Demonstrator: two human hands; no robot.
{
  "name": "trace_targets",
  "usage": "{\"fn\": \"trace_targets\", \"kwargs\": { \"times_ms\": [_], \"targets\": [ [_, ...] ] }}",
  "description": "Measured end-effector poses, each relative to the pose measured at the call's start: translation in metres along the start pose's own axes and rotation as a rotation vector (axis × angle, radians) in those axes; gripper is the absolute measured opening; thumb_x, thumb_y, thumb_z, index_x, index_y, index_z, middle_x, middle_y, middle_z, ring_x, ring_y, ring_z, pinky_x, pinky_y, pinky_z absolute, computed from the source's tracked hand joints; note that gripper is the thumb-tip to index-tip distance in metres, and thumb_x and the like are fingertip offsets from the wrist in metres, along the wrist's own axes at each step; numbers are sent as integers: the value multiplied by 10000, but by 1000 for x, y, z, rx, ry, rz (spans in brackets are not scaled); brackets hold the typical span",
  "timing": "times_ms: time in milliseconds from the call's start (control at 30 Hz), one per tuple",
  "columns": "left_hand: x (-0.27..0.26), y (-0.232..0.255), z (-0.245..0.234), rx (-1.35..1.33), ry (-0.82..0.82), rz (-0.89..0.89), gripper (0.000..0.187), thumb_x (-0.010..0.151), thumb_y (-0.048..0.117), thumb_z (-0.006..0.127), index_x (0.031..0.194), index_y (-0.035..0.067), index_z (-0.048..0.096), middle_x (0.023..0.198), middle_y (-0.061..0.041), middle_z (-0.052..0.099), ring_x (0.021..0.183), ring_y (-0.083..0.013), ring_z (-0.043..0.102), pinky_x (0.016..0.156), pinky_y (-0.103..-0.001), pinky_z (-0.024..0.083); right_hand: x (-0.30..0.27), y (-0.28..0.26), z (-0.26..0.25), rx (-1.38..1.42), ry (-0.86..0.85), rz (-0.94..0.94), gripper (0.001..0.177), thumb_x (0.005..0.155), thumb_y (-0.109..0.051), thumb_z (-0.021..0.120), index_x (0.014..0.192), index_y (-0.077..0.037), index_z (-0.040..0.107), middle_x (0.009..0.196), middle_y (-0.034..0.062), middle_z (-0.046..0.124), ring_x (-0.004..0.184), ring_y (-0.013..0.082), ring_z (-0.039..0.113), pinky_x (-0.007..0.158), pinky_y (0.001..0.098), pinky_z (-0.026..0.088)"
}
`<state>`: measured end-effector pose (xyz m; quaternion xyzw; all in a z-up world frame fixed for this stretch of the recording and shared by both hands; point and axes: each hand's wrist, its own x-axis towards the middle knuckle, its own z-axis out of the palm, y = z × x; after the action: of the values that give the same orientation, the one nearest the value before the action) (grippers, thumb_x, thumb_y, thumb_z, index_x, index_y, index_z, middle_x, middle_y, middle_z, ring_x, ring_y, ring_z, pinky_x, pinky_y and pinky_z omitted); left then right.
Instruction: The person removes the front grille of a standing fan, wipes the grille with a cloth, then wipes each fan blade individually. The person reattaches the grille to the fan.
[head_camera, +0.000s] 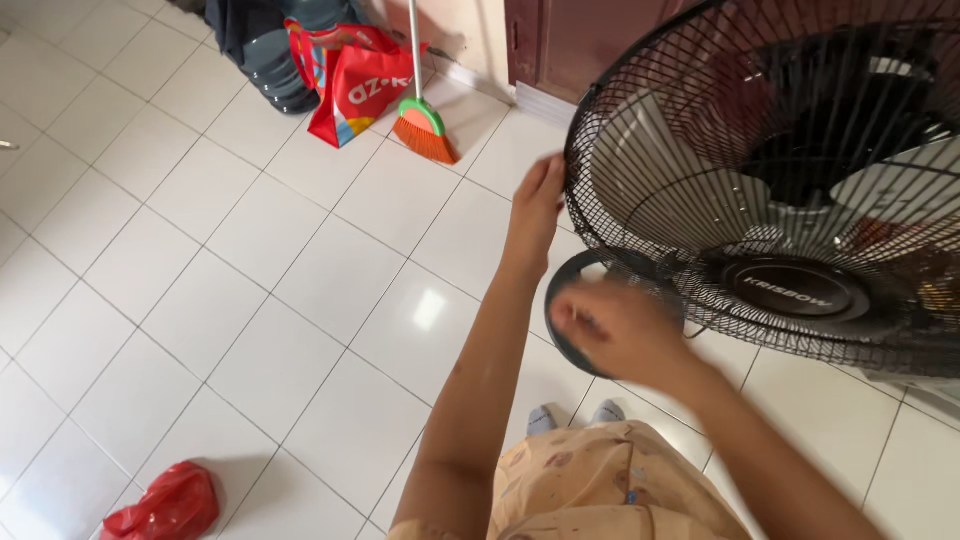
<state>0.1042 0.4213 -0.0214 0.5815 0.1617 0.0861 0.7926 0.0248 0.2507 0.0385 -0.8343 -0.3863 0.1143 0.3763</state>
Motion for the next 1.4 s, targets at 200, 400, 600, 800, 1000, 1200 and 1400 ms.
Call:
{"fn": "trace_targets", "kwargs": {
  "times_ms": [200,400,600,800,1000,1200,1400],
  "targets": [
    [17,22,9,-170,-83,355,249,1045,157,630,1226,-10,674,1069,-38,715,994,-98,631,893,-259,507,103,-88,-139,-1197,344,-573,70,857,-226,752,865,-169,714,879,-11,640,956,197,628,823,416,496],
    [20,35,5,-55,-82,328,215,1010,118,652,1165,-26,689,1017,-36,728,944,-101,658,857,-248,540,172,-82,-116,-1383,-93,-106,238,787,-381,790,920,-183,793,937,10,725,989,213,656,811,443,473],
    [18,27,3,-86,-128,394,164,1045,79,616,1163,-23,665,1022,-31,688,935,-96,605,849,-259,504,182,-61,-103,-1366,-140,-2,280,786,-418,770,921,-177,813,894,11,724,977,213,637,803,416,440],
    [20,29,4,-57,-131,409,165,1030,91,594,1150,-11,644,1047,-21,706,954,-92,623,884,-258,508,185,-66,-98,-1398,-161,103,181,841,-340,713,928,-213,807,821,-11,733,877,190,650,763,394,389],
    [18,27,8,-76,-110,392,201,1056,132,609,1182,-17,657,1035,-31,689,921,-103,590,854,-273,495,188,-71,-103,-1314,-204,209,205,802,-370,759,899,-196,805,743,-23,736,714,178,663,778,390,379],
    [21,17,13,-135,-76,398,218,1040,185,608,1161,11,656,1011,9,698,946,-65,606,867,-235,493,201,-53,-100,-1179,-69,209,226,805,-358,738,891,-158,799,757,24,740,694,219,696,764,435,411],
    [18,10,22,-103,34,481,177,1026,183,658,1075,13,672,935,27,646,892,-70,555,814,-235,464,234,-42,-120,-773,-48,249,256,913,-263,620,909,-54,770,798,182,700,749,375,689,636,509,523]
  ]
}}
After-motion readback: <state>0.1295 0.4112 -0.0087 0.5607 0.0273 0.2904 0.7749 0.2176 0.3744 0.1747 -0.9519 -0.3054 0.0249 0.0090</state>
